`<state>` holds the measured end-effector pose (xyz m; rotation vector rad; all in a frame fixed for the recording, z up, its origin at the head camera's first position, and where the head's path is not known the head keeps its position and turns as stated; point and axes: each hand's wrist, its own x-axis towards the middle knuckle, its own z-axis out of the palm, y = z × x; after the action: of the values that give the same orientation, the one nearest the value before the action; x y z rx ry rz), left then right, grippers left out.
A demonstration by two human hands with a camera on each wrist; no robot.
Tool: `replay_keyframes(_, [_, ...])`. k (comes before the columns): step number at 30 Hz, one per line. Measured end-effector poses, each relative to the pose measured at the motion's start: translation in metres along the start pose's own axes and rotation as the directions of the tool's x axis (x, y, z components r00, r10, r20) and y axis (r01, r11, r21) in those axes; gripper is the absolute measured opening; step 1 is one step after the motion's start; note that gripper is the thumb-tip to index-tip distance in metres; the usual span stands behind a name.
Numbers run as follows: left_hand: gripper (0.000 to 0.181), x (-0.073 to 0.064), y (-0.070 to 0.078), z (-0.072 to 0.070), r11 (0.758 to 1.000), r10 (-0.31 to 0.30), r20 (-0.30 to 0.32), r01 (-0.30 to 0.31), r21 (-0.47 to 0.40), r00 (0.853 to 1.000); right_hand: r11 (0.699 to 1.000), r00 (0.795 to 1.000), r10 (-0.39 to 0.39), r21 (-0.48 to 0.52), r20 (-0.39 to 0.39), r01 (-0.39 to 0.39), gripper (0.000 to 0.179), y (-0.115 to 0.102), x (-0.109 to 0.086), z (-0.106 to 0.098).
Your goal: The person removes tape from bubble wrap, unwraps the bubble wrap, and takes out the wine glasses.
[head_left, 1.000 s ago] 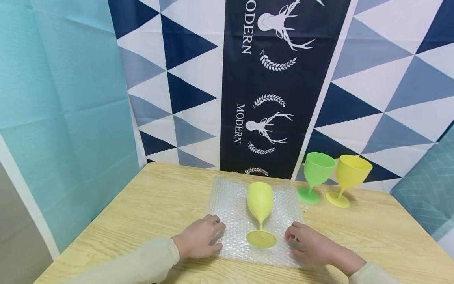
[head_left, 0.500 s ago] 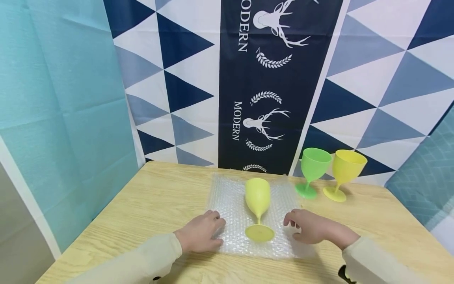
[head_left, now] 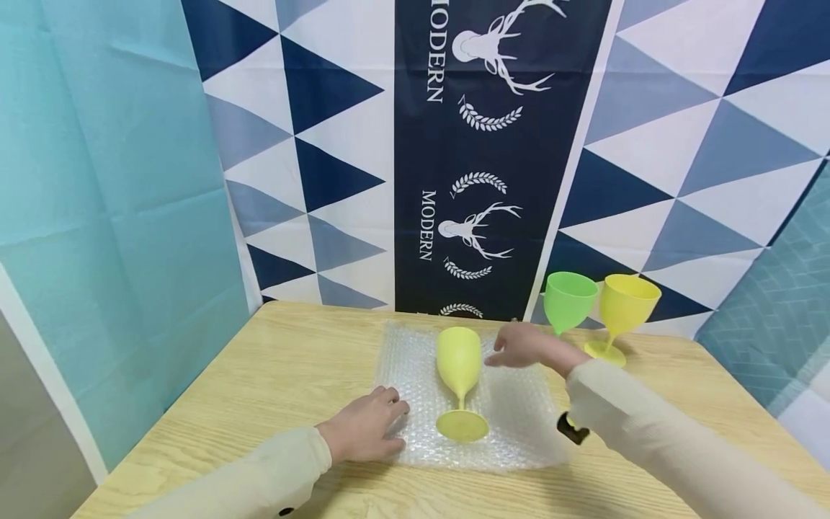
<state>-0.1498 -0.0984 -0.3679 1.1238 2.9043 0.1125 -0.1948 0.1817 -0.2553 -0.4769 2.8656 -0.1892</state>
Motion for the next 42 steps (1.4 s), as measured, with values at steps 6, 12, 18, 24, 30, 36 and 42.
replay_keyframes(6, [0.045, 0.000, -0.001, 0.000, 1.000, 0.004, -0.014, -0.005, -0.012, 1.000, 0.983, 0.984, 0.175, 0.045, 0.028, -0.176, 0.036, -0.016, 0.030, -0.012])
replay_keyframes(12, [0.045, -0.001, -0.001, -0.002, 1.000, -0.002, -0.011, 0.002, -0.003, 1.000, 0.907, 0.945, 0.296, 0.270, 0.140, -0.324, 0.067, -0.020, 0.049, -0.011])
replay_keyframes(18, [0.044, -0.001, -0.002, -0.003, 1.000, 0.010, -0.022, -0.010, -0.020, 1.000, 0.792, 0.899, 0.332, 0.432, 0.287, -0.431, 0.084, -0.017, 0.065, -0.007])
replay_keyframes(24, [0.042, 0.001, -0.004, -0.002, 1.000, 0.021, -0.031, -0.021, -0.013, 0.999, 0.593, 0.842, 0.328, 0.601, 0.428, -0.536, 0.099, -0.011, 0.079, 0.001])
replay_keyframes(30, [0.044, 0.001, -0.007, -0.002, 1.000, 0.003, -0.029, -0.004, -0.002, 1.000, 0.472, 0.840, 0.322, 0.695, 0.437, -0.543, 0.108, -0.005, 0.092, 0.011])
replay_keyframes(36, [0.045, 0.000, -0.008, -0.002, 1.000, -0.003, -0.039, 0.003, 0.000, 0.999, 0.292, 0.820, 0.343, 0.778, 0.459, -0.557, 0.127, 0.015, 0.122, 0.038])
replay_keyframes(42, [0.044, -0.001, -0.008, 0.001, 1.000, 0.009, -0.052, -0.010, -0.009, 0.999, 0.256, 0.793, 0.333, 0.761, 0.510, -0.596, 0.109, -0.006, 0.103, 0.028])
